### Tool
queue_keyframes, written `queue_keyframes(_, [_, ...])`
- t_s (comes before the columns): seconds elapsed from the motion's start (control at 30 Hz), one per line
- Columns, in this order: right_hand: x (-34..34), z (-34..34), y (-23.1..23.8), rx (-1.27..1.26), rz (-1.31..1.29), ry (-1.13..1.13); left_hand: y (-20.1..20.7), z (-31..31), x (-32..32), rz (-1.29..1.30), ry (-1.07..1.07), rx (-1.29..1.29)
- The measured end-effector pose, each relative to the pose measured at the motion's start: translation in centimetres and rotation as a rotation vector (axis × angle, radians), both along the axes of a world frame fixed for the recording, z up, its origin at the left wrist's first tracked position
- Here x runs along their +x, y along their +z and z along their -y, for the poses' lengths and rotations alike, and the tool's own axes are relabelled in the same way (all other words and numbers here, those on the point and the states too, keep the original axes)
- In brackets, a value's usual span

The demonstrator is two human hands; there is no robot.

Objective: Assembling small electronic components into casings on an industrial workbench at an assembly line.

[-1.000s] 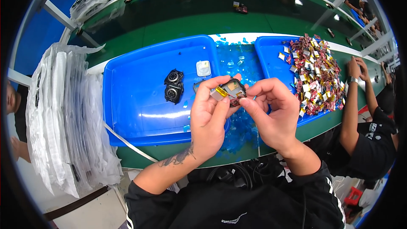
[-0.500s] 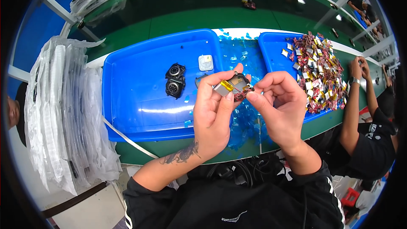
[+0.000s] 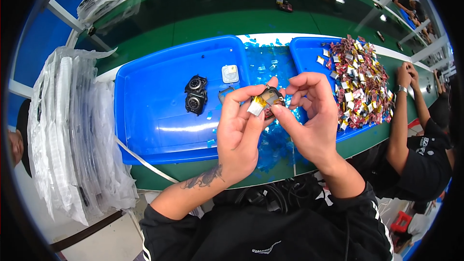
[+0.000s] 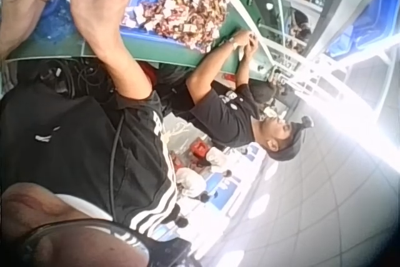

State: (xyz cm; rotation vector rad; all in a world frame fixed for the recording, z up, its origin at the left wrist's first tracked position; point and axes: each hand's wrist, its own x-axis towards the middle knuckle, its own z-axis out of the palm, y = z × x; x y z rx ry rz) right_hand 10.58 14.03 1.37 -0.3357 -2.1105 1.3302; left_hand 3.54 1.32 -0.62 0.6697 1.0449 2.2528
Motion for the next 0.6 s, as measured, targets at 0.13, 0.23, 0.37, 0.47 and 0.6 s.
queue_keyframes(0.13, [-0.1,0.4,0.4,-0.166,0.019,0.023,-0.1,0.1,0.2,0.032,-0.001,-0.012])
queue_keyframes(0.23, [-0.1,0.7,0.6,-0.105,0.069,0.0,0.3,0.1,0.3,0.032,0.033,-0.036])
queue_keyframes(0.37, [-0.3,0.7,0.4,-0.132,0.12,0.065,0.2,0.2,-0.1,0.14,0.062,-0.127])
queue_keyframes(0.47, [-0.4,0.6,0.5,-0.138,0.078,0.105,0.1,0.3,-0.3,0.172,0.05,-0.138])
queue_keyframes(0.6, [-0.7,0.4,0.5,-0.071,0.022,0.081,0.1,0.0,-0.7,0.211,0.059,-0.145])
